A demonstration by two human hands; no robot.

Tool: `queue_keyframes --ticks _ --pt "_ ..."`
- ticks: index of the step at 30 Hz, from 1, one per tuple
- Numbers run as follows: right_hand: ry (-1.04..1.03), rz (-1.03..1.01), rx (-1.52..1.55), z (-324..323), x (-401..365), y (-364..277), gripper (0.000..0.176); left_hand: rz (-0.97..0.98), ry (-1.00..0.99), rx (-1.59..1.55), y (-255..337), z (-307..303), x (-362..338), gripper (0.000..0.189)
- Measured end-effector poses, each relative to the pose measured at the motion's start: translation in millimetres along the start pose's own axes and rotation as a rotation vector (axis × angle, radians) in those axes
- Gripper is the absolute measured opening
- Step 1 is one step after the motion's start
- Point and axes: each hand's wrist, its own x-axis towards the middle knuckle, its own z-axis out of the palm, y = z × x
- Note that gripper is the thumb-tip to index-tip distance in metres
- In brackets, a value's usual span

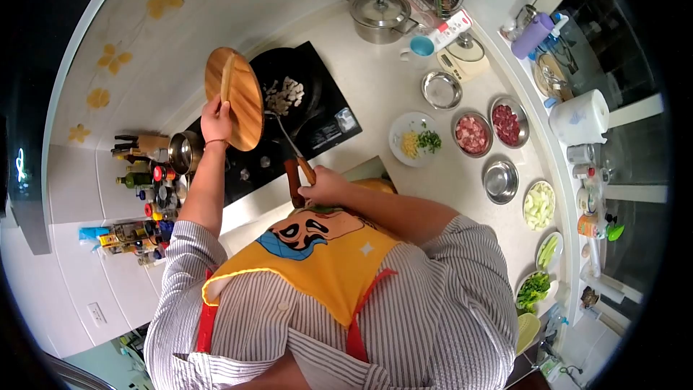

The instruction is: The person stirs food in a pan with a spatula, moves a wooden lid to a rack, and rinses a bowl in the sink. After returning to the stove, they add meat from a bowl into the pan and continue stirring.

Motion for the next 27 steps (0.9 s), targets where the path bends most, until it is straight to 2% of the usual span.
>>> queue_keyframes --ticks 2,20,26,27 --pt "0.002 -0.002 -0.001 2 1 2 0.067 -0.026 -0.048 -0.021 4 -5 0 0.029" --pt "-0.027 0.021 -0.159 -19 32 -20 0.076 -0.015 0.026 -0.028 -18 1 20 0.030" --pt "-0.012 0.007 -0.259 -26 48 -24 0.065 -0.015 0.017 -0.009 -26 5 33 0.031" --pt "-0.042 -0.001 -0.184 -27 54 -19 0.072 -0.013 0.015 -0.005 -26 6 36 0.031"
